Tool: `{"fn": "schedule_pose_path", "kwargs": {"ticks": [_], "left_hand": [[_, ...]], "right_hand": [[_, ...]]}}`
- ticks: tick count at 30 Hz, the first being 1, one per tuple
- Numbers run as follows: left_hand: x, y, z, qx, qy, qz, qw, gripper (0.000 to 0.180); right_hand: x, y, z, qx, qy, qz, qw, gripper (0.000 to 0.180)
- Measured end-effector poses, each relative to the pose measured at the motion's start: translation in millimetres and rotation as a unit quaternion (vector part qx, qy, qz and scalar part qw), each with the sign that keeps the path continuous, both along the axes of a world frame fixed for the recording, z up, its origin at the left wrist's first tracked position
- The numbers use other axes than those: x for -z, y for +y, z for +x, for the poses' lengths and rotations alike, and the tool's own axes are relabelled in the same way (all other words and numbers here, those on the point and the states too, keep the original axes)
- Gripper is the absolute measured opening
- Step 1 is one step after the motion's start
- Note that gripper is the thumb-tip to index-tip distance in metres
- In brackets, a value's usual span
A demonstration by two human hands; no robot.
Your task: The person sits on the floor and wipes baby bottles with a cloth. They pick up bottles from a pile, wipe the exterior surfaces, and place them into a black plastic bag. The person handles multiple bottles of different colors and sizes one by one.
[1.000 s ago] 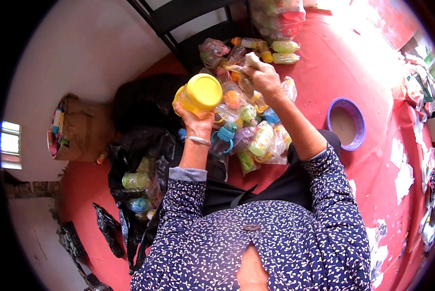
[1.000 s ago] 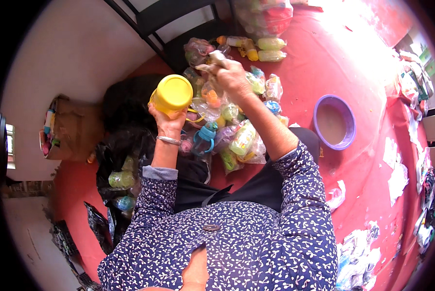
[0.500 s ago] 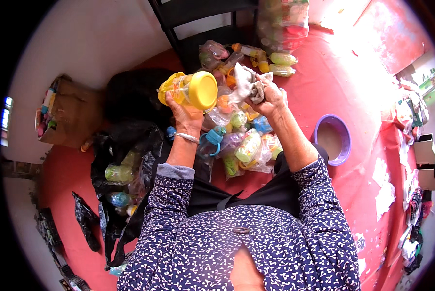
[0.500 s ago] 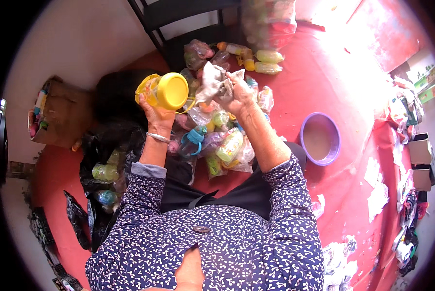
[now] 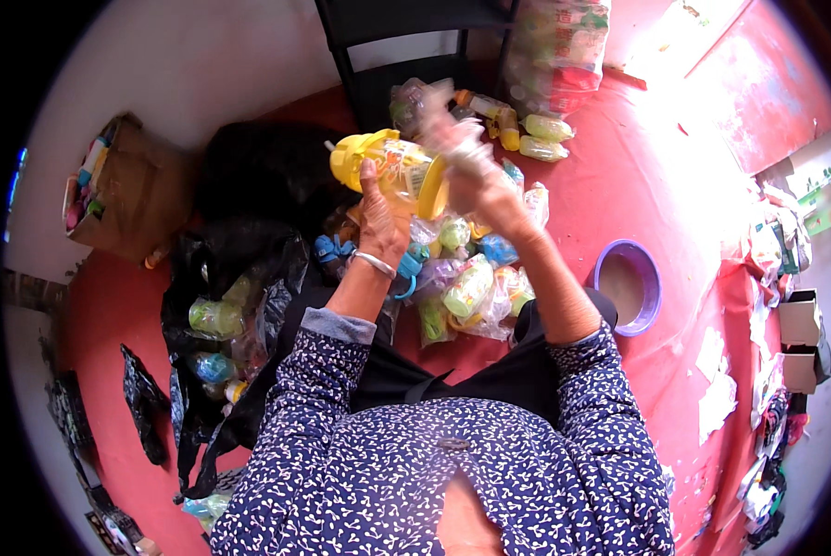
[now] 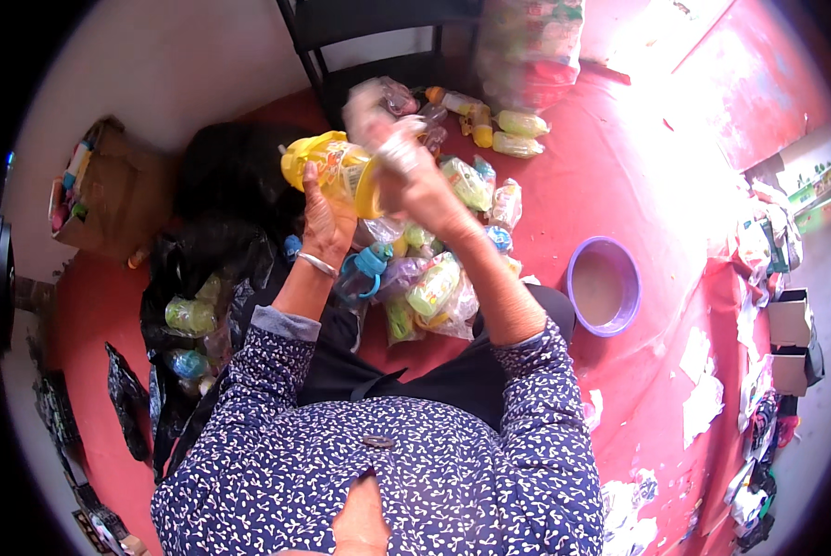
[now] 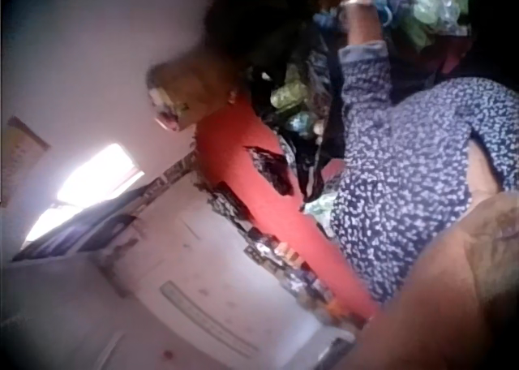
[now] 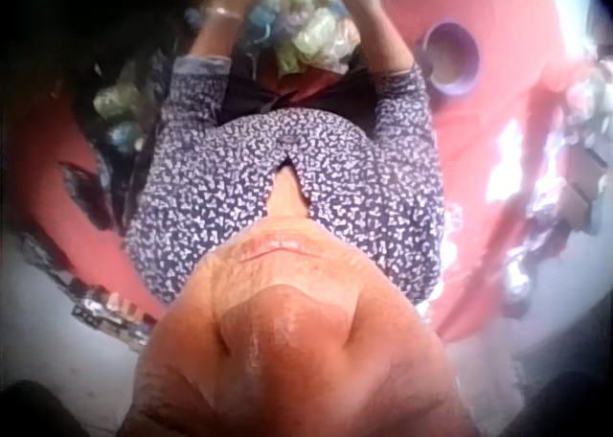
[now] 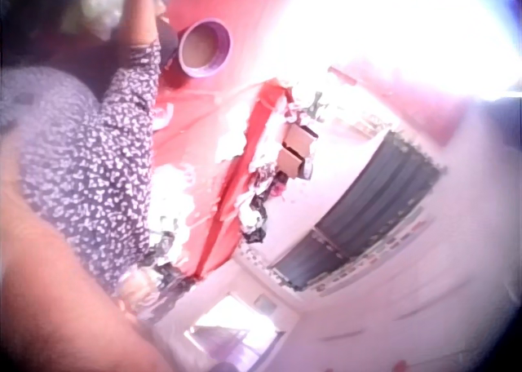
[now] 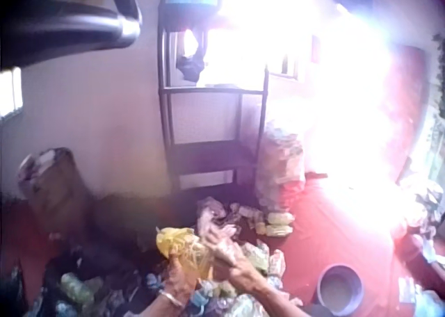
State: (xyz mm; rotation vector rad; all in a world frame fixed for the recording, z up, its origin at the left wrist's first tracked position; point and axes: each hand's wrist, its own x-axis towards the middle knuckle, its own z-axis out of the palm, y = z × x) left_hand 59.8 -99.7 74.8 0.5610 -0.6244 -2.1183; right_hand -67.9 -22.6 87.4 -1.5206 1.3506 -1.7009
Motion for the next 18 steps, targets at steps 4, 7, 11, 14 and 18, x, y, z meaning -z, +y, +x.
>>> {"fn": "schedule_pose_path", "kwargs": {"ticks": [4, 7, 11, 14, 18], "left_hand": [[31, -30, 25, 0.084, 0.102, 0.012, 0.991, 0.06], [24, -35, 20, 0.001, 0.048, -0.014, 0.999, 0.068], [23, -34, 19, 0.013, 0.072, -0.029, 0.997, 0.072], [27, -31, 12, 0.033, 0.05, -0.061, 0.996, 0.071], [26, -20, 14, 0.054, 0.0, -0.044, 0.998, 0.068]], "right_hand": [[-17, 14, 41, 0.073, 0.424, 0.004, 0.902, 0.053], [-3, 14, 6, 0.044, 0.139, -0.001, 0.989, 0.053], [-18, 22, -24, 0.019, -0.347, 0.164, 0.923, 0.035], [-8, 22, -55, 0.054, -0.407, 0.117, 0.904, 0.038], [-70, 36, -14, -0.107, -0.498, 0.069, 0.858, 0.036]]}}
